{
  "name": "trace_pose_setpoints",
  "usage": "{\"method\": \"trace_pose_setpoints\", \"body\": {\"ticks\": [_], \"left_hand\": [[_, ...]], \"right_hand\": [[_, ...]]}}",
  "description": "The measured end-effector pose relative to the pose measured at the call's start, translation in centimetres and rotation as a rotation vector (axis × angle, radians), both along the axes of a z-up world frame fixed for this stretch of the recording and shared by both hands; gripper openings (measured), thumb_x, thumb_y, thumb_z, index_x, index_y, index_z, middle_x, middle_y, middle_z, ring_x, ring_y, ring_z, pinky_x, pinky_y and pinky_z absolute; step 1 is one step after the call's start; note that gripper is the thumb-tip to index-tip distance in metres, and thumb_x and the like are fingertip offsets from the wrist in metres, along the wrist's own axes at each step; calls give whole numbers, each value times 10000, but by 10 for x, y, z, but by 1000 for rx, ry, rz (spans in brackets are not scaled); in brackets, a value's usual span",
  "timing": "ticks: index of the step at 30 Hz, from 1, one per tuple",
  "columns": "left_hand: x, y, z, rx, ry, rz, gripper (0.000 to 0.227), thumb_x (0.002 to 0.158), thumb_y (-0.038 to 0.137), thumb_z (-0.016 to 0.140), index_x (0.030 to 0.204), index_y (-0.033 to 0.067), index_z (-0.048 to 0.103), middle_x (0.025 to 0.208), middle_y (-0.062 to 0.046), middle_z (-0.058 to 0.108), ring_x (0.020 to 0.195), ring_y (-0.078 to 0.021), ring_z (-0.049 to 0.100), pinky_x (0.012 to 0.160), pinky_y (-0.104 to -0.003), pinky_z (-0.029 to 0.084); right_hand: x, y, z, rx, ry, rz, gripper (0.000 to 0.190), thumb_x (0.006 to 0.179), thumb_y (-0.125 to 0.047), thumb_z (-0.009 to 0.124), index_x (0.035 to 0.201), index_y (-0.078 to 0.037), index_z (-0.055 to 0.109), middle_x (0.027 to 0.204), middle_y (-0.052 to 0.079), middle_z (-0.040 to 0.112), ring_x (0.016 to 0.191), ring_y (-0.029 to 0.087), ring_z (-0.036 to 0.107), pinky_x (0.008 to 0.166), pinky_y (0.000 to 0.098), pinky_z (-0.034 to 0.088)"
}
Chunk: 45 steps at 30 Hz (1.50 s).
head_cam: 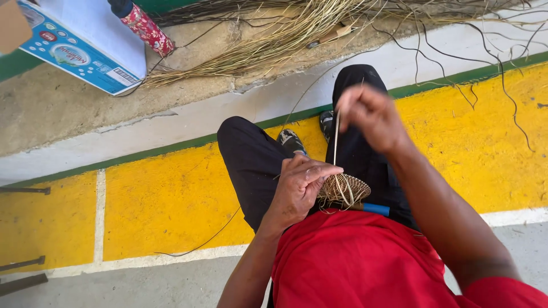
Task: Weaving a small circular base of a basket using thin strips of material and a needle-like tool.
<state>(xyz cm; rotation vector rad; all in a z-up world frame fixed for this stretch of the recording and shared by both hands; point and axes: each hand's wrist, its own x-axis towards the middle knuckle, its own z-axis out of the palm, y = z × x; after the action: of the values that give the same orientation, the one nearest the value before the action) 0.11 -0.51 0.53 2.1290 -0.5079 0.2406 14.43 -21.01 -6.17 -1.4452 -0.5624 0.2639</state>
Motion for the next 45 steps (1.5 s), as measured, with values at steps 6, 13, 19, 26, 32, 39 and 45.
{"method": "trace_pose_setpoints", "body": {"ticks": [6,13,19,26,32,39,45], "left_hand": [[8,8,2,-12,-10,30,199,1015,122,647,1167,191,756,1040,28,767,954,-144,618,940,-331,398],[-3,4,5,-15,7,8,181,1018,162,640,1148,191,762,967,27,757,922,-157,614,910,-338,405],[-5,-5,5,16,-2,-19,187,1042,171,610,1147,185,765,1042,14,776,958,-178,629,943,-346,411],[-4,5,-4,35,29,13,191,1045,185,596,1138,170,762,1071,1,772,965,-177,640,951,-348,412],[7,-1,5,-215,247,31,168,1015,217,585,1149,170,675,965,27,737,904,-154,638,916,-325,461],[5,6,12,3,134,80,199,1063,193,570,1152,115,730,961,-22,711,914,-182,597,917,-340,406],[5,7,9,-34,127,51,218,1056,167,545,1175,110,719,1012,-6,723,924,-165,602,908,-333,400]], "right_hand": [[-32,3,34,141,18,22,227,1034,-128,632,1250,-57,638,1045,41,692,924,136,676,824,285,593],[-85,8,36,-147,-223,-157,102,1044,-94,614,1106,-45,677,968,63,715,907,118,698,770,286,582],[-16,71,59,91,-380,-301,57,1123,-133,549,1140,-91,584,855,31,522,697,90,525,592,267,461],[-6,93,87,81,-459,-285,113,1102,-68,537,1195,-98,594,947,15,571,701,70,550,607,280,440],[-15,15,173,-34,-1060,-454,99,1110,-40,566,1151,-50,656,963,89,643,820,180,588,706,365,511],[-92,-19,120,442,-267,84,140,989,-108,688,1055,16,683,959,114,730,931,176,706,801,293,634],[-103,-5,61,-48,-206,-198,225,872,-41,757,1067,-86,655,994,41,756,981,145,708,867,297,584]]}}
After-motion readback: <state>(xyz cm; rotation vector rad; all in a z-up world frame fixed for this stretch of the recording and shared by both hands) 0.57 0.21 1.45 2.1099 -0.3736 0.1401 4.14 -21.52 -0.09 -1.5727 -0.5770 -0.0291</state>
